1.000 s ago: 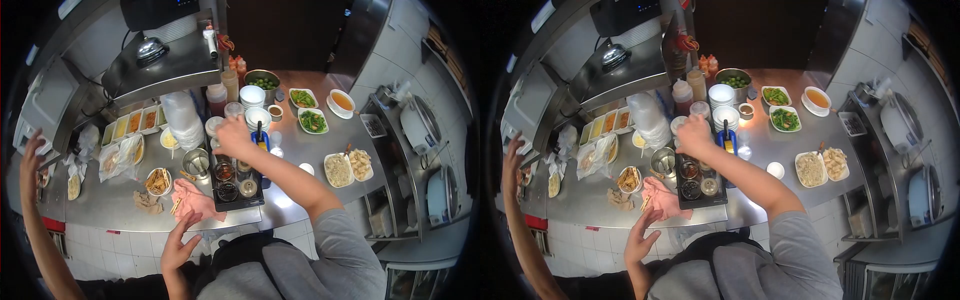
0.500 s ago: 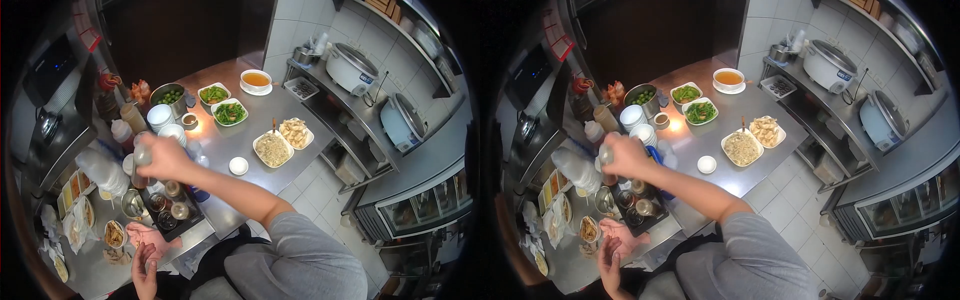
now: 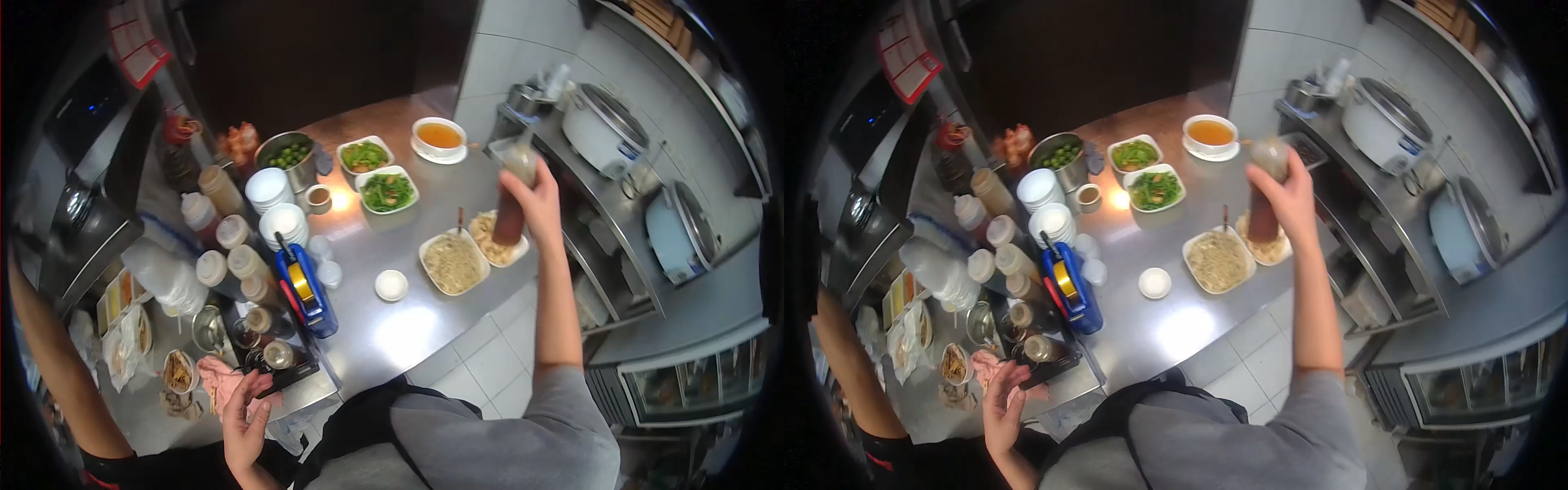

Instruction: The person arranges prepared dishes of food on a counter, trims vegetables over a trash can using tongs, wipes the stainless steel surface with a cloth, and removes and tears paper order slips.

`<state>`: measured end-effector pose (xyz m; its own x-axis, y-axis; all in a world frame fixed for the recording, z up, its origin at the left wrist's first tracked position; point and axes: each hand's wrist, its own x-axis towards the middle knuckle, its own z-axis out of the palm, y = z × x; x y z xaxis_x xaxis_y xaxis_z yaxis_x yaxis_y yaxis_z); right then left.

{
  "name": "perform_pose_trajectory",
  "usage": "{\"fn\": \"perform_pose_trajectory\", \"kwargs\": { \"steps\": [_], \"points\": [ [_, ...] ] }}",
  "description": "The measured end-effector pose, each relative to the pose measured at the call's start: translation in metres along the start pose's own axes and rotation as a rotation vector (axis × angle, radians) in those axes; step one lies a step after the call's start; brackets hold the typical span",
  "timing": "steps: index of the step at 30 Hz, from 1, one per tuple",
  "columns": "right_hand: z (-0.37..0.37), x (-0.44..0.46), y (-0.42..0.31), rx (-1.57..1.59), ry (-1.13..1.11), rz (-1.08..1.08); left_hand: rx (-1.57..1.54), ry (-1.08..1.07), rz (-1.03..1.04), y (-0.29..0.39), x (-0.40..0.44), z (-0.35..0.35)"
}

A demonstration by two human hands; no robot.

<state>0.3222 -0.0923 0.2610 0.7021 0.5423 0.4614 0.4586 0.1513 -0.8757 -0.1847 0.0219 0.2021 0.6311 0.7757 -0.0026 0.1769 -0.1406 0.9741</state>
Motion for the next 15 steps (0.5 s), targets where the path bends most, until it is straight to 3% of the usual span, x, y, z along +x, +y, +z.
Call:
{"fn": "perform_pose_trajectory", "kwargs": {
  "steps": [1,5,7,12,15],
  "points": [
    [-0.004,-0.009,0.012,-0.021,-0.028,0.080,0.018,0.024,0.000,0.004,0.002,0.002],
    [0.011,-0.026,0.037,0.023,-0.038,0.046,0.280,0.176,0.102,0.034,0.009,-0.009],
    [0.036,-0.024,0.033,0.088,-0.116,0.133,0.143,0.253,0.130,0.046,0.013,-0.011],
    [0.122,-0.018,-0.002,0.512,-0.394,0.084,0.249,0.288,0.146,0.046,0.011,-0.002],
    [0.135,0.011,-0.020,0.693,-0.490,0.061,0.296,0.241,0.102,0.050,-0.006,0.001]
  ]
}}
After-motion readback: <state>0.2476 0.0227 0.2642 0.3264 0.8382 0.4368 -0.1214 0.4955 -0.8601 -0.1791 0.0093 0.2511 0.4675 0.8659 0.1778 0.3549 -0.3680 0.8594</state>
